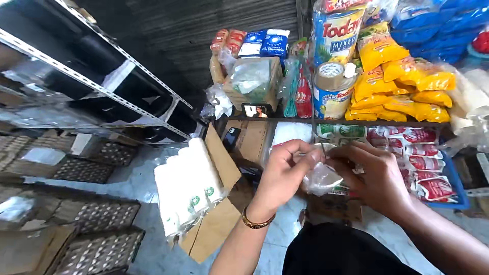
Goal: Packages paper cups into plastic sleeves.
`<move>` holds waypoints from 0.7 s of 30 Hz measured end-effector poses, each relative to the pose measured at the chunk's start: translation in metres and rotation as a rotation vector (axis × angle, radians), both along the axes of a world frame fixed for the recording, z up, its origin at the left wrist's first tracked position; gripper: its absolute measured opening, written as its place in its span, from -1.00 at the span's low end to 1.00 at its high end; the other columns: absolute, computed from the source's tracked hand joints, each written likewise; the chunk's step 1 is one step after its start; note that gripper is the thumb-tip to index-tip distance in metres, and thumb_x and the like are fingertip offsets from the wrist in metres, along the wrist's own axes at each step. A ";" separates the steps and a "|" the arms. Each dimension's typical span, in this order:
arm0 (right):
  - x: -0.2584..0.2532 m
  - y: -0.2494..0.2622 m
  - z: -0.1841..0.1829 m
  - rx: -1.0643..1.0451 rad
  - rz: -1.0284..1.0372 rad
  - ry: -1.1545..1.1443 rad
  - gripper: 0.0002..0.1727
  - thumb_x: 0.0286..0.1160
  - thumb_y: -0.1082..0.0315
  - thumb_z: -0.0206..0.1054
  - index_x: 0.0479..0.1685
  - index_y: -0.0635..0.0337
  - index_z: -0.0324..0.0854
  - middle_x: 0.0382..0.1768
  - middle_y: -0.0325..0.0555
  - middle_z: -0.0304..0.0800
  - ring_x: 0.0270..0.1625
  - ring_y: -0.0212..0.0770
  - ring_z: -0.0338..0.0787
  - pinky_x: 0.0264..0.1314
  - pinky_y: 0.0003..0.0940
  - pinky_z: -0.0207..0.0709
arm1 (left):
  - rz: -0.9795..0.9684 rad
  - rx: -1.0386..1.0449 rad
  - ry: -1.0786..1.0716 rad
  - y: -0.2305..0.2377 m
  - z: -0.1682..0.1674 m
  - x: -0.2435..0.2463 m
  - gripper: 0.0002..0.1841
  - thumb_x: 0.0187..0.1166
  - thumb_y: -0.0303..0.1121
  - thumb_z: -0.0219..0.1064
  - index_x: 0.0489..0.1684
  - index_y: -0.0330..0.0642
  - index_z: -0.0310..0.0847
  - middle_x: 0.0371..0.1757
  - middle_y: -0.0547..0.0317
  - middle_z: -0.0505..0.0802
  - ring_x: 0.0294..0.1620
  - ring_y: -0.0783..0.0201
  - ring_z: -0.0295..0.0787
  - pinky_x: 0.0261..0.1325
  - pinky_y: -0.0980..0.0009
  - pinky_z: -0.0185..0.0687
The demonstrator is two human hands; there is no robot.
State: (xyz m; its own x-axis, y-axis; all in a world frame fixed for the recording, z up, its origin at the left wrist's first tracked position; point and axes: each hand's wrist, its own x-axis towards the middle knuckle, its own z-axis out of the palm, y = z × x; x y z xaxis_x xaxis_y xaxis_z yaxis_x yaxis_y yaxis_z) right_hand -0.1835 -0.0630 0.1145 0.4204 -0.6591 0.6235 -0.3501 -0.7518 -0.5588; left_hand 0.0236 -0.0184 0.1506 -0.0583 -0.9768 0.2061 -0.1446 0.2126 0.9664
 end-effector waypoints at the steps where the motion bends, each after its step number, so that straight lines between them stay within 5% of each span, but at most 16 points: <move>1: 0.002 -0.001 -0.001 -0.021 -0.004 -0.005 -0.81 0.63 0.25 0.32 -0.07 0.07 0.82 -0.28 -0.29 0.79 -0.27 -0.46 0.74 -0.21 -0.52 0.65 | -0.016 0.001 0.003 -0.001 0.001 0.001 -0.91 0.63 -0.47 0.33 -0.21 -0.28 0.73 -0.29 0.11 0.87 -0.36 0.36 0.79 -0.25 0.46 0.76; 8: 0.014 0.000 -0.013 -0.152 -0.010 -0.087 -0.85 0.62 0.33 0.35 -0.04 0.14 0.79 -0.27 -0.16 0.82 -0.25 -0.36 0.76 -0.19 -0.50 0.66 | 0.029 0.035 -0.060 -0.003 0.004 0.006 -0.93 0.41 -0.54 0.52 -0.24 -0.28 0.81 -0.38 0.18 0.86 -0.43 0.42 0.76 -0.34 0.51 0.74; 14: 0.018 0.000 -0.022 -0.227 -0.009 -0.159 -0.89 0.62 0.35 0.36 -0.06 0.17 0.74 -0.20 -0.12 0.85 -0.15 -0.36 0.80 -0.09 -0.56 0.66 | 0.075 0.121 -0.061 0.001 0.020 -0.001 -0.85 0.28 -0.65 0.56 -0.25 -0.35 0.81 -0.40 0.17 0.89 -0.40 0.44 0.83 -0.21 0.49 0.84; 21: 0.003 -0.002 0.002 -0.008 0.127 -0.141 -0.84 0.64 0.27 0.37 -0.04 0.15 0.76 -0.20 -0.29 0.86 -0.16 -0.54 0.80 -0.06 -0.60 0.73 | 0.065 0.183 -0.120 0.000 0.027 0.004 -0.86 0.29 -0.61 0.57 -0.26 -0.31 0.82 -0.39 0.20 0.90 -0.39 0.43 0.84 -0.22 0.48 0.85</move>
State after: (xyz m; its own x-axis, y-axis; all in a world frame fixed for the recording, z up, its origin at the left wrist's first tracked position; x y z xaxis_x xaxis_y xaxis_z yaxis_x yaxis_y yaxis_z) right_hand -0.1804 -0.0651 0.1165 0.4083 -0.6008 0.6873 -0.1707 -0.7898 -0.5891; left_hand 0.0279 -0.0183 0.1772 -0.0077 -0.9998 0.0206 -0.2683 0.0219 0.9631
